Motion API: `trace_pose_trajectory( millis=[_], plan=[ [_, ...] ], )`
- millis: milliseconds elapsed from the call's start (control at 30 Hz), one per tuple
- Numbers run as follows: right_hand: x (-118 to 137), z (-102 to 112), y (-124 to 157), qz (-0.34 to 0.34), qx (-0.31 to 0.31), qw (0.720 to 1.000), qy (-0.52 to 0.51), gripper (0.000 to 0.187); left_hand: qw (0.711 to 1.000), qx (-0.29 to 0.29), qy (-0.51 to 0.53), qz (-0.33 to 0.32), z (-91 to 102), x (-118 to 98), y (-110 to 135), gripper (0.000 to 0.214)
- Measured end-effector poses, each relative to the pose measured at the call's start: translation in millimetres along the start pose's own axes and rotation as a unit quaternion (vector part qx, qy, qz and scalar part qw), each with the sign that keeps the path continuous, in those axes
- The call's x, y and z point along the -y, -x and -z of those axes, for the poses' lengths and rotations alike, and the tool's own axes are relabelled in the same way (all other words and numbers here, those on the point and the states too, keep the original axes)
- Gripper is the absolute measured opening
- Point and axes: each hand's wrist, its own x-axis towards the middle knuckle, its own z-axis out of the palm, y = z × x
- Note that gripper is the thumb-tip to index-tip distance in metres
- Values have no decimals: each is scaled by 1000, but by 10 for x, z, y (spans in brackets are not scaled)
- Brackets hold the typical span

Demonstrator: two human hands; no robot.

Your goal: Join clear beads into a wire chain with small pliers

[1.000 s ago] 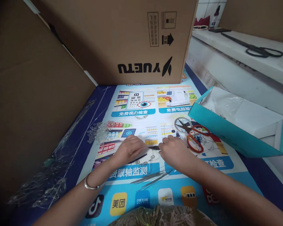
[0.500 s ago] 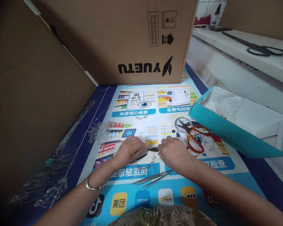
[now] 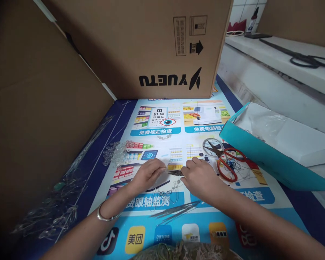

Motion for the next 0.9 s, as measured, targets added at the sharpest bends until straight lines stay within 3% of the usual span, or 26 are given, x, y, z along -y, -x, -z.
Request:
trace_pose_trajectory(
  millis=[300, 600, 900],
  plan=[
    [-50, -60, -26, 23, -51, 998, -9, 23, 992, 2, 126, 23, 114, -27, -33, 13],
    [-72, -199, -60, 38, -56, 997, -42, 24, 994, -2, 104, 25, 105, 4, -30, 9],
    [-66, -368, -96, 53, -77, 996, -13, 22, 995, 14, 66, 69, 47, 33, 21, 6]
  ],
)
